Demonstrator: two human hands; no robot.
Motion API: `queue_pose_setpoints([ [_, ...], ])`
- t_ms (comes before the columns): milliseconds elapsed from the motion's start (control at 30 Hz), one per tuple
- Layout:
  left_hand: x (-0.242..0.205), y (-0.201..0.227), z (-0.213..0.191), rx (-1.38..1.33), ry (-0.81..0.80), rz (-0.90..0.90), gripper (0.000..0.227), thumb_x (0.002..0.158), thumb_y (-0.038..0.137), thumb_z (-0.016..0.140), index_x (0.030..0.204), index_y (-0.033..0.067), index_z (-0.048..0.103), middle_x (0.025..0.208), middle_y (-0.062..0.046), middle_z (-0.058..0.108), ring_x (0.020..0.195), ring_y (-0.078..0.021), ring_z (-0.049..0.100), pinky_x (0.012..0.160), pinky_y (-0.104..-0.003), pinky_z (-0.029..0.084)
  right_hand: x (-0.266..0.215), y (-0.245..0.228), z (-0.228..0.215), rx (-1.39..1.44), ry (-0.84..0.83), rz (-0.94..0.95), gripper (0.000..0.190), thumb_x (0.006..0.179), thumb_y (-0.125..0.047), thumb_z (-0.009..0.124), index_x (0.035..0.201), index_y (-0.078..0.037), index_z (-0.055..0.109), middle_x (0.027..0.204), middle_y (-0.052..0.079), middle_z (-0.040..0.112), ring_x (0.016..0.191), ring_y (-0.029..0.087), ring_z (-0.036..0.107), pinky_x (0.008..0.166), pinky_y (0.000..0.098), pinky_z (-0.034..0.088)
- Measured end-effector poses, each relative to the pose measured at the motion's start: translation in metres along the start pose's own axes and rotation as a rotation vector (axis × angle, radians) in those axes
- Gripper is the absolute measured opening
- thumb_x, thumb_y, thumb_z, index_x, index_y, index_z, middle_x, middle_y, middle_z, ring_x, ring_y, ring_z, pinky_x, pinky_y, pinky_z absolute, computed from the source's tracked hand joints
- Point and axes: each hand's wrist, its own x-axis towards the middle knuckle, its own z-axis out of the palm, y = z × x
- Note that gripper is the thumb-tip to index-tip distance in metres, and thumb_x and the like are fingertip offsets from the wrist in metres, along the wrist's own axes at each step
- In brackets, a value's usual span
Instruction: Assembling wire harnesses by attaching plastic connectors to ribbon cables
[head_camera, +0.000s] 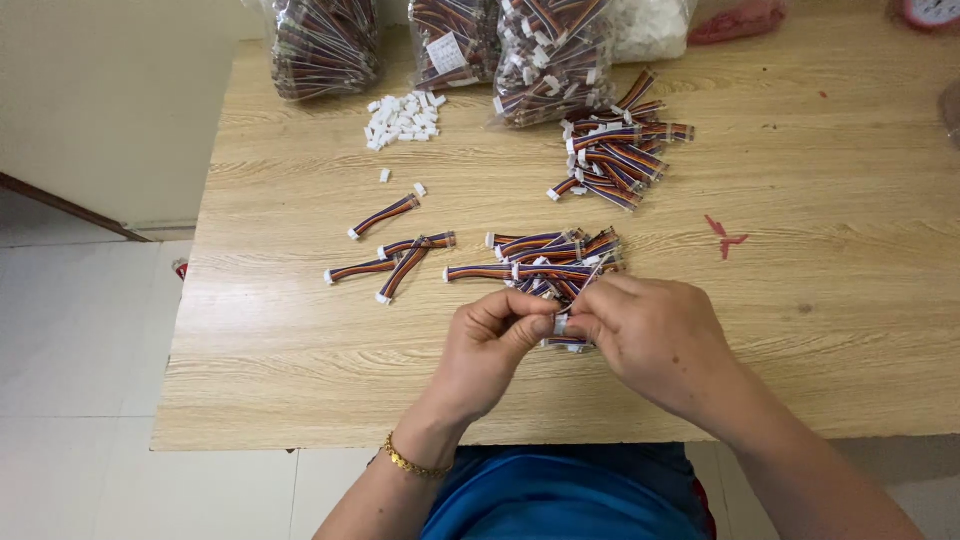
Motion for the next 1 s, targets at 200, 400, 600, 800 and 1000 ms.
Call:
queue_pose_setpoints([
  [200,0.0,-0.005,0.006,0.026,0.023,0.024,0.015,0.083,0.003,0.074,0.097,-0.0005,0.073,0.08,-0.01,0.072,0.077,-0.0111,0.064,0.075,-0.029,0.056,0.001,0.01,0.006,-0.038,0.012,-0.025,0.019,0.091,-0.035,0.058,0.08,-0.021,0.063,0.065,-0.002,0.061,0.065,0.021,0.067,0.059,0.0325,0.052],
  [400,0.025,-0.011,0.007,0.308,0.048,0.147,0.015,0.083,0.006,0.074,0.098,0.0053,0.074,0.087,-0.013,0.072,0.087,-0.0217,0.068,0.08,-0.036,0.055,0.014,0.029,0.017,-0.022,-0.06,0.087,0.01,0.089,-0.03,0.06,0.089,-0.022,0.066,0.077,0.001,0.069,0.082,0.025,0.07,0.07,0.0371,0.055],
  [600,0.051,0.006,-0.033,0.811,0.159,0.326,0.03,0.081,0.01,0.071,0.11,0.0133,0.069,0.113,-0.007,0.07,0.105,-0.0216,0.067,0.092,-0.032,0.05,0.021,0.067,0.038,-0.061,-0.179,0.467,0.027,0.09,-0.043,0.051,0.106,-0.029,0.069,0.114,-0.007,0.069,0.106,0.019,0.064,0.082,0.0393,0.045],
  [800,0.07,0.02,-0.165,1.215,0.564,0.064,0.027,0.085,0.016,0.063,0.111,0.0201,0.068,0.107,-0.005,0.068,0.09,-0.0247,0.067,0.075,-0.04,0.049,-0.032,0.139,0.047,0.04,0.06,0.564,0.025,0.087,-0.034,0.067,0.103,-0.016,0.074,0.106,0.006,0.073,0.117,0.018,0.061,0.099,0.0346,0.039],
  [1000,0.104,0.025,-0.226,1.692,0.402,-0.14,0.027,0.085,0.024,0.051,0.102,0.0181,0.071,0.097,-0.014,0.065,0.083,-0.0366,0.065,0.065,-0.047,0.051,-0.065,0.181,0.049,0.141,0.201,0.831,0.029,0.094,-0.034,0.07,0.108,-0.009,0.073,0.097,0.012,0.071,0.089,0.024,0.063,0.074,0.0376,0.042],
])
